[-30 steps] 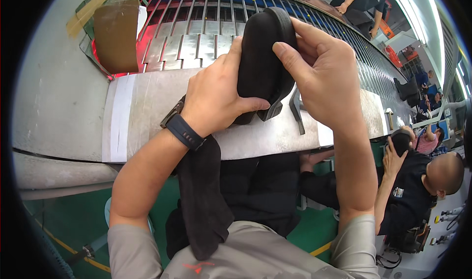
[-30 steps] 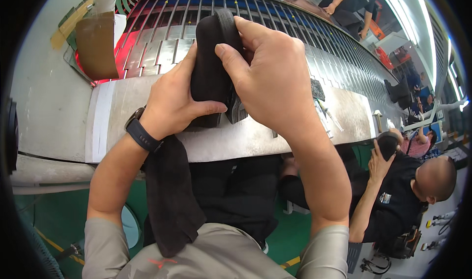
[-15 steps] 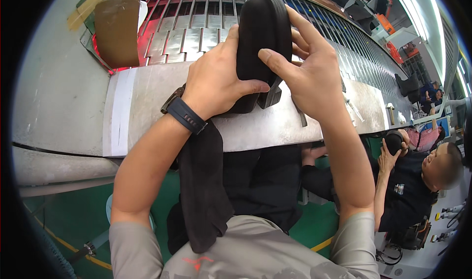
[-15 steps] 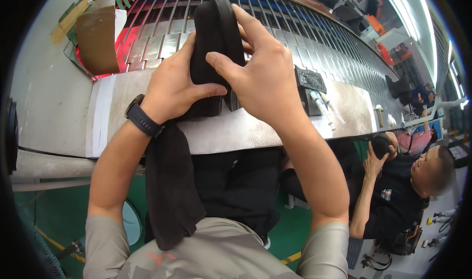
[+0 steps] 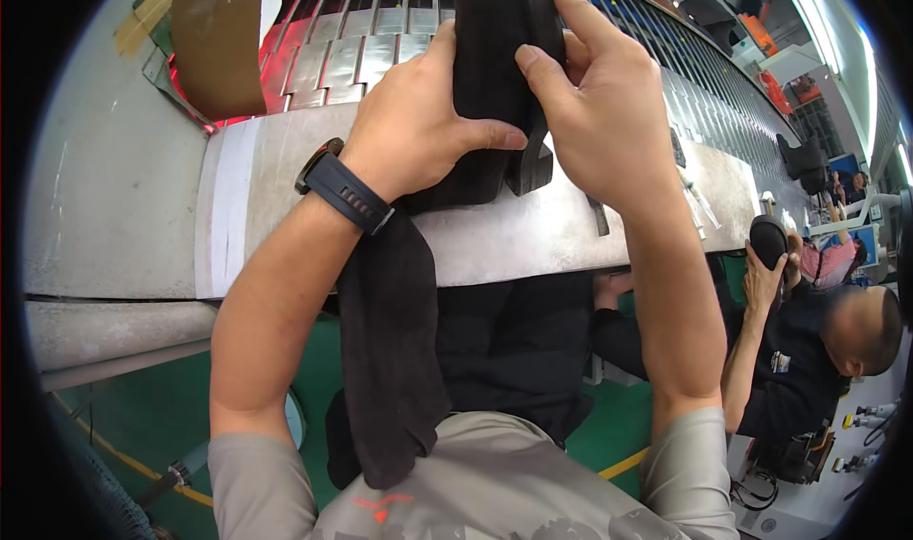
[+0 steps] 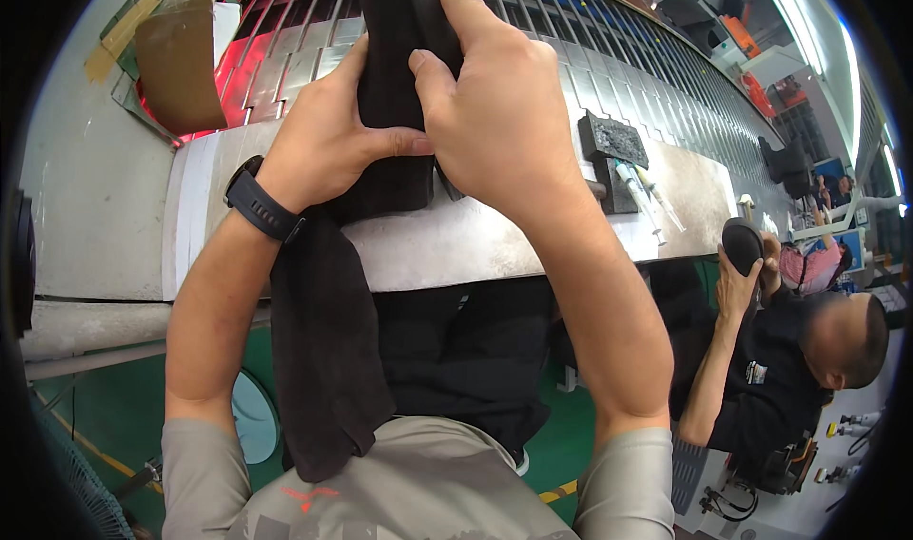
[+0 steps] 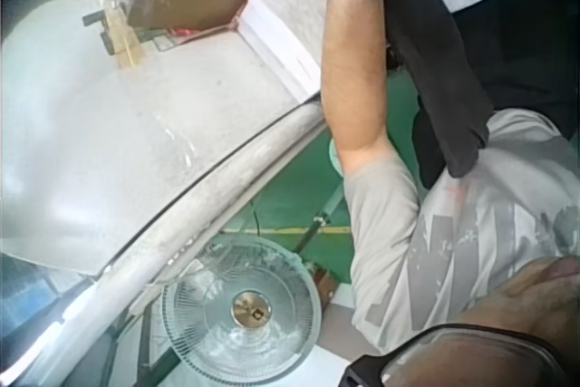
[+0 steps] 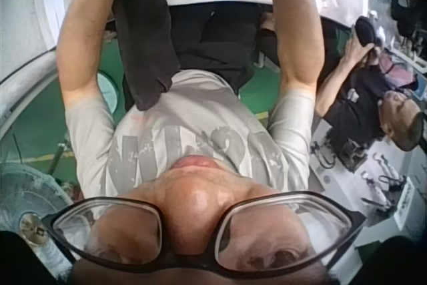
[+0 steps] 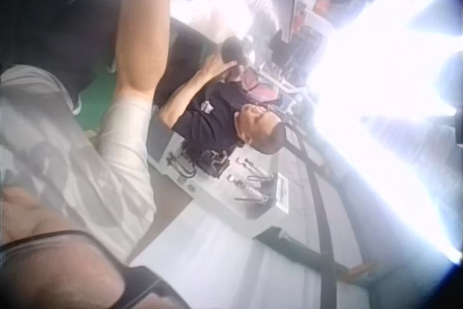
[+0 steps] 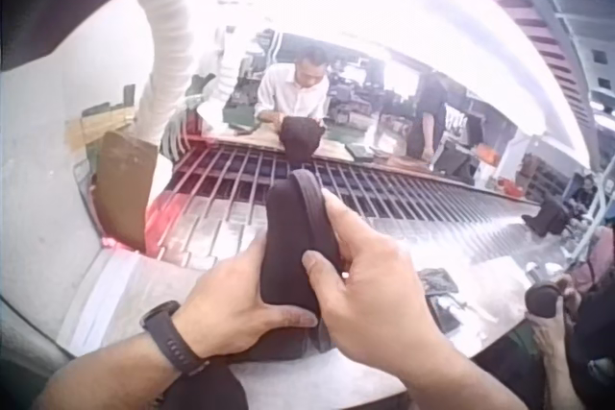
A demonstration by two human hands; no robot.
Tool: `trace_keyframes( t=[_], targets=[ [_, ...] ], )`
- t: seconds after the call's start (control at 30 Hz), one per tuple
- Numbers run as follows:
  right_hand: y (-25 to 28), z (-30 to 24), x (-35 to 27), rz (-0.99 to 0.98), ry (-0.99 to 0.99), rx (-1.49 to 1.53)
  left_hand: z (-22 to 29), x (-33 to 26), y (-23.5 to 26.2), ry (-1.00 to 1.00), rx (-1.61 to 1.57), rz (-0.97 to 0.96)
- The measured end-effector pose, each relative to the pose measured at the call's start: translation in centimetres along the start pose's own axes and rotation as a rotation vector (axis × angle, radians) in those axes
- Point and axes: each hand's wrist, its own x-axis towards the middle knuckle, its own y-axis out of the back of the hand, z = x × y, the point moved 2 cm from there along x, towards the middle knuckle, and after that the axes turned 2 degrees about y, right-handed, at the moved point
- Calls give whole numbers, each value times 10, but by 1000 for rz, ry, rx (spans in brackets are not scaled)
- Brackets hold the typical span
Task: The person takes shoe soles and boot uppers from a conveyor belt, presses each sole onto its boot upper by hand to attach them firmly, and places the assembled boots onto the conveyor belt.
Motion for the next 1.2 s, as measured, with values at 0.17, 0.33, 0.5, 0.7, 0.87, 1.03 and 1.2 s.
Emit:
trace_keyframes(
  t=[0.17,0.33,0.5,0.7,0.87,1.03,1.2],
  targets=[
    [-17,11,-6,38,102,-793,-16,5,0,-56,-33,29],
    [-13,53,-8,120,254,-436,-15,5,4,-12,-64,-25],
    [-17,84,-9,101,130,-64,-21,6,11,-85,-121,-110],
    [-8,91,1,-24,120,80,-28,8,14,-166,-53,-89],
    [-25,68,-8,-45,12,43,-35,9,14,-109,-232,-141],
    [-39,75,-7,84,85,-53,-32,10,14,-44,-228,-126],
    [-44,62,-5,119,60,-269,-37,10,14,-61,-306,-131]
  ],
)
